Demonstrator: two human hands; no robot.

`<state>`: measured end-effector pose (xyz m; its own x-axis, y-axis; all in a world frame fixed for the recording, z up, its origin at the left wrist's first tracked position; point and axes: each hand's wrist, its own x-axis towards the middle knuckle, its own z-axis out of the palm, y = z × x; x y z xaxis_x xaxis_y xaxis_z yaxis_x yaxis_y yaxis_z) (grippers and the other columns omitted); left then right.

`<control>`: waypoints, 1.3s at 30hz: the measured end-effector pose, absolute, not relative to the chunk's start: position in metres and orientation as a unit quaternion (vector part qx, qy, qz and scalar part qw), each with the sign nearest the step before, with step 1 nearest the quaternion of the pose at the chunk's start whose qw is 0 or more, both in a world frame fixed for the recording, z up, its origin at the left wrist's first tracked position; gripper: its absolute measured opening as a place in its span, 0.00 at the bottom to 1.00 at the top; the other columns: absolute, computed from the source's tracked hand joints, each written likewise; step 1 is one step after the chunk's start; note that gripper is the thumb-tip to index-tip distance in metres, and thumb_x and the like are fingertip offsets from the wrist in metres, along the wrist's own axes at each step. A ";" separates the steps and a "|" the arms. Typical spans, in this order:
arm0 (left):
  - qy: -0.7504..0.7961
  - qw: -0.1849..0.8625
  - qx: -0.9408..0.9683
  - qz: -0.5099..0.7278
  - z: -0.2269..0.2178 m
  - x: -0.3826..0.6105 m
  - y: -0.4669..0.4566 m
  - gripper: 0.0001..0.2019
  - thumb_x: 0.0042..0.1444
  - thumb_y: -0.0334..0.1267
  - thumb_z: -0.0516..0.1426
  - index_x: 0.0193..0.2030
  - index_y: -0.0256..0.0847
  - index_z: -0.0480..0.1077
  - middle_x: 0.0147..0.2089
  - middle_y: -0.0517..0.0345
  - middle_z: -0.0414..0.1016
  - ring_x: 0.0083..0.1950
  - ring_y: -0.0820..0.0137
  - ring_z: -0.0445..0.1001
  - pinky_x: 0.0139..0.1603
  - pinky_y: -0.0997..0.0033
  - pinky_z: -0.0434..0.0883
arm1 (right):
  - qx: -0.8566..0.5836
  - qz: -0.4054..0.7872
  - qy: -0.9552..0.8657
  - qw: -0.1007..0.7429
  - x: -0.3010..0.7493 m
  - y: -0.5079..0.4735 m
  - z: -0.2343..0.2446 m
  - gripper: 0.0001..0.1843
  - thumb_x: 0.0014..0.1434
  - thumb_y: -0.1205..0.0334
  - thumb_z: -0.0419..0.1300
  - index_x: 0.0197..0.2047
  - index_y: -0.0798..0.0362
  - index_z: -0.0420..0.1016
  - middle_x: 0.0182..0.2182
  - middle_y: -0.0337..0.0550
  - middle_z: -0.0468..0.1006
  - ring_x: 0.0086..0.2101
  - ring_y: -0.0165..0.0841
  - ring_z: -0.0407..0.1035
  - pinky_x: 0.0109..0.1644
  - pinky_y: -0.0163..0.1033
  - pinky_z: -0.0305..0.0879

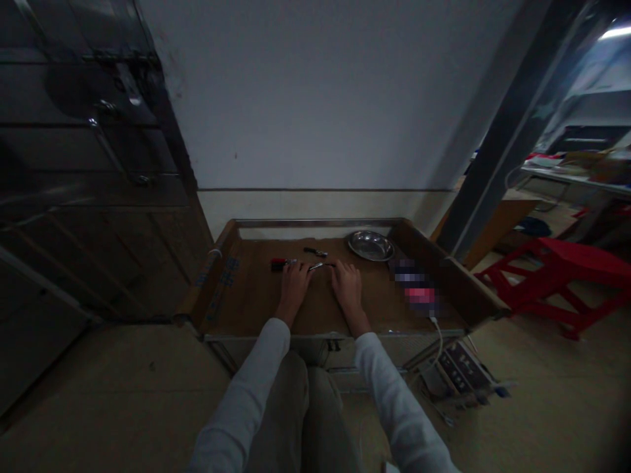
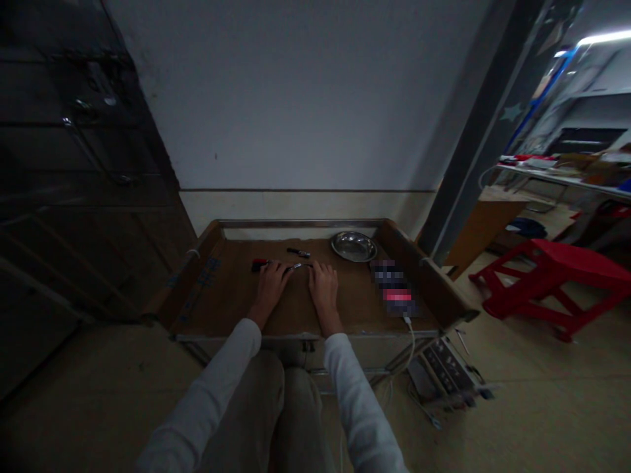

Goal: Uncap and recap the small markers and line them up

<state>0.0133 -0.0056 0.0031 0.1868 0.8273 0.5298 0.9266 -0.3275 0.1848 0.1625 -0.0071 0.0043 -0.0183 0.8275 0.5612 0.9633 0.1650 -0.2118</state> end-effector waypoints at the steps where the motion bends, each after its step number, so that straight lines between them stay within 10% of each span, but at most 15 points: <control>1: -0.576 0.090 -0.763 -0.278 0.004 0.013 -0.006 0.12 0.62 0.40 0.47 0.47 0.44 0.68 0.44 0.53 0.72 0.48 0.63 0.68 0.50 0.61 0.61 | -0.634 -0.113 -0.709 0.287 0.162 -0.007 0.005 0.15 0.64 0.61 0.45 0.43 0.55 0.71 0.36 0.50 0.76 0.39 0.38 0.64 0.42 0.40 0.53; 6: -0.575 0.094 -0.765 -0.276 0.006 0.013 -0.006 0.11 0.62 0.39 0.48 0.47 0.43 0.68 0.45 0.53 0.72 0.48 0.63 0.68 0.49 0.62 0.61 | -0.587 -0.069 -0.751 0.292 0.158 -0.010 0.010 0.17 0.63 0.64 0.44 0.49 0.54 0.69 0.40 0.50 0.76 0.42 0.39 0.65 0.46 0.42 0.56; 12: -0.626 0.084 -0.712 -0.307 0.007 0.009 -0.013 0.13 0.63 0.39 0.46 0.48 0.41 0.67 0.47 0.51 0.72 0.50 0.64 0.68 0.49 0.63 0.62 | -0.449 0.007 -0.820 0.356 0.153 -0.006 0.007 0.32 0.60 0.66 0.46 0.66 0.48 0.44 0.58 0.43 0.64 0.53 0.35 0.60 0.56 0.43 0.58; 18: -0.731 0.103 -0.608 -0.292 0.004 0.007 -0.021 0.12 0.62 0.37 0.47 0.46 0.38 0.67 0.45 0.48 0.70 0.48 0.60 0.66 0.48 0.59 0.64 | -0.536 -0.052 -0.789 0.295 0.151 0.020 -0.007 0.22 0.60 0.66 0.47 0.57 0.51 0.64 0.59 0.49 0.60 0.54 0.41 0.57 0.55 0.47 0.57; 39: -0.642 0.119 -0.728 -0.209 -0.001 0.034 0.011 0.14 0.60 0.27 0.44 0.47 0.33 0.67 0.48 0.43 0.69 0.51 0.59 0.65 0.51 0.58 0.63 | -0.624 -0.090 -0.741 0.231 0.150 0.043 -0.004 0.17 0.60 0.67 0.47 0.50 0.53 0.68 0.45 0.51 0.67 0.45 0.39 0.59 0.48 0.41 0.53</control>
